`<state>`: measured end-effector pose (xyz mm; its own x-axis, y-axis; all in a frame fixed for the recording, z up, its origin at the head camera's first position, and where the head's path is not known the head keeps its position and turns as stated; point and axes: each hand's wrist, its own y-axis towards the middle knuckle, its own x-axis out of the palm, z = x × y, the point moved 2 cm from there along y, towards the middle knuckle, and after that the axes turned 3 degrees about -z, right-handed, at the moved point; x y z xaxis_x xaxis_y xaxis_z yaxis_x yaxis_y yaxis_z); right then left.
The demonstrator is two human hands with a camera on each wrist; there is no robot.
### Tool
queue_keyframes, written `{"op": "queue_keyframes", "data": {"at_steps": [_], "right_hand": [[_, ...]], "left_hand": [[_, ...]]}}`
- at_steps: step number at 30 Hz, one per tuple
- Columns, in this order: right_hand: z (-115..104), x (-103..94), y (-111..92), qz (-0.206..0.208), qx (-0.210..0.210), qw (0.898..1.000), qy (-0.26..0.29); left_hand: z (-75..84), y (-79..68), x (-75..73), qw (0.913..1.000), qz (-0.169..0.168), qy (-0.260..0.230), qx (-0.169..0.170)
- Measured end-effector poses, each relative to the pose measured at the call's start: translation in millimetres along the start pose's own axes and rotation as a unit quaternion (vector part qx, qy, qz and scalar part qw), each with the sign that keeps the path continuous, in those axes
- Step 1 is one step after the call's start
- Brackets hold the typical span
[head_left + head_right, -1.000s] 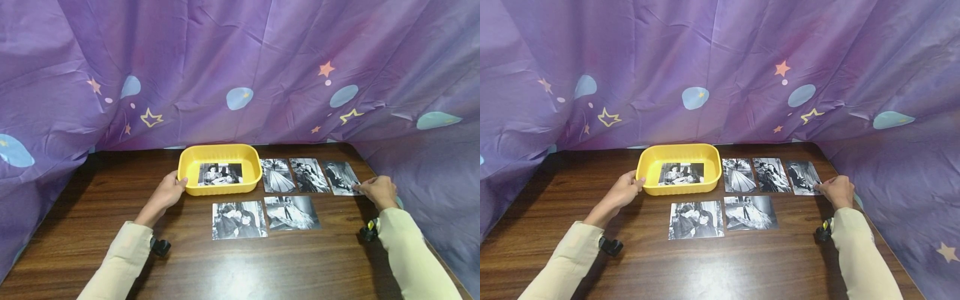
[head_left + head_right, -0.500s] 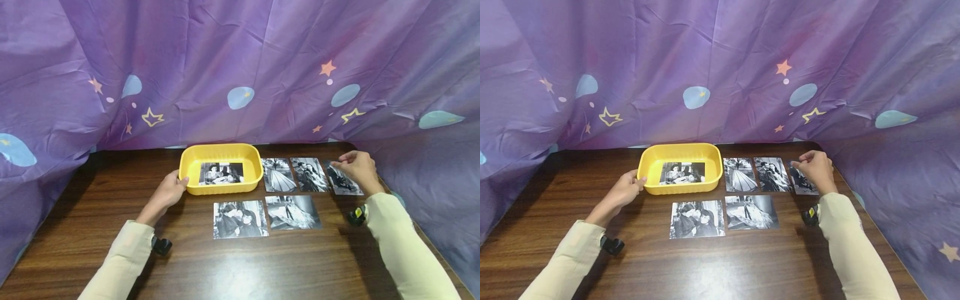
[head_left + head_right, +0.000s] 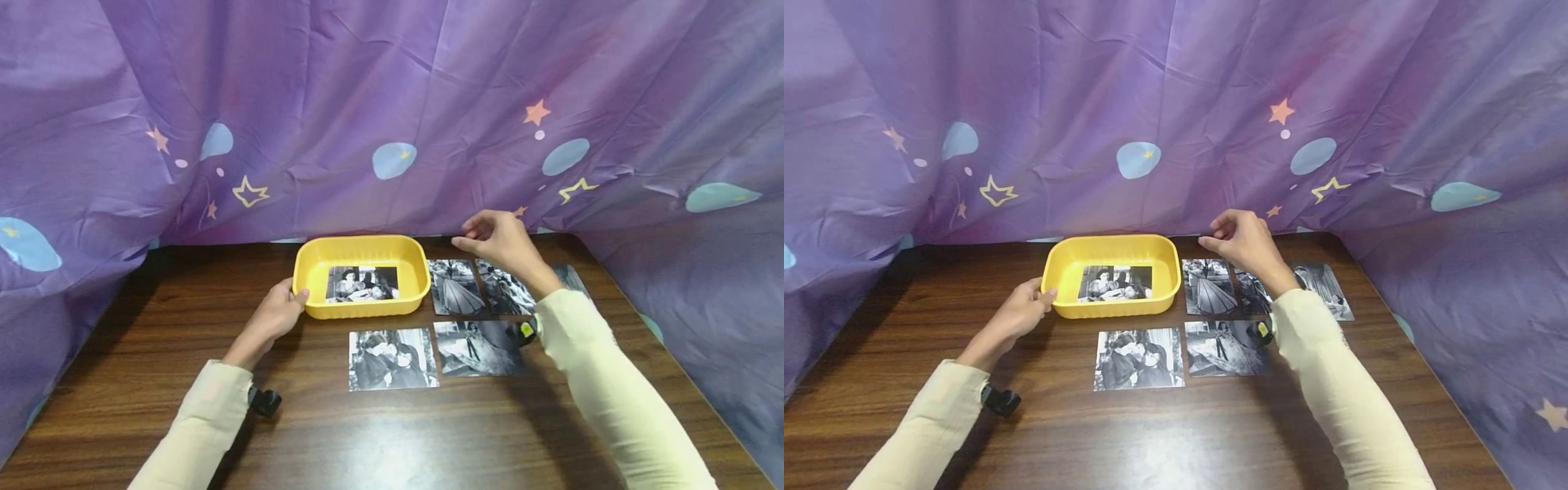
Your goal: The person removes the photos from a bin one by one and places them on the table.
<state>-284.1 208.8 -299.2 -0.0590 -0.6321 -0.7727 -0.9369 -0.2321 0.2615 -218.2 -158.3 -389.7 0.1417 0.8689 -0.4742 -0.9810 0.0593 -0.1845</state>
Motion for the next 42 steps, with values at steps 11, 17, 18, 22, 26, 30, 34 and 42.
{"op": "queue_keyframes", "data": {"at_steps": [11,17,18,22,26,30,34,42], "right_hand": [[-48,83.5,35,-0.133,-0.028,0.99,-0.027],[-50,126.5,42,-0.21,-0.017,0.972,-0.1],[-49,132.6,41,-0.218,-0.016,0.969,-0.112],[-47,151.3,38,-0.242,0.012,0.959,-0.147],[-44,161.6,36,-0.237,0.041,0.955,-0.17],[-41,166.9,36,-0.237,0.055,0.953,-0.182],[-40,168.2,37,-0.231,0.074,0.954,-0.176],[-39,165.2,37,-0.17,0.109,0.973,-0.108]], "left_hand": [[-2.5,-0.6,-3.2,1.0,0.002,0.003,0.004],[-3.6,0.0,-3.3,1.0,0.002,0.005,0.002],[-4.0,0.2,-3.3,1.0,0.003,0.006,0.0],[-3.6,0.4,-2.4,0.9999,0.001,0.007,-0.008],[-2.4,0.0,-2.3,0.9999,0.0,0.008,-0.011],[-1.6,-0.1,-2.5,0.9999,0.0,0.006,-0.01],[-1.4,0.9,-1.9,1.0,0.001,0.004,-0.006],[-1.4,1.6,-0.4,1.0,0.002,0.001,-0.01]]}}
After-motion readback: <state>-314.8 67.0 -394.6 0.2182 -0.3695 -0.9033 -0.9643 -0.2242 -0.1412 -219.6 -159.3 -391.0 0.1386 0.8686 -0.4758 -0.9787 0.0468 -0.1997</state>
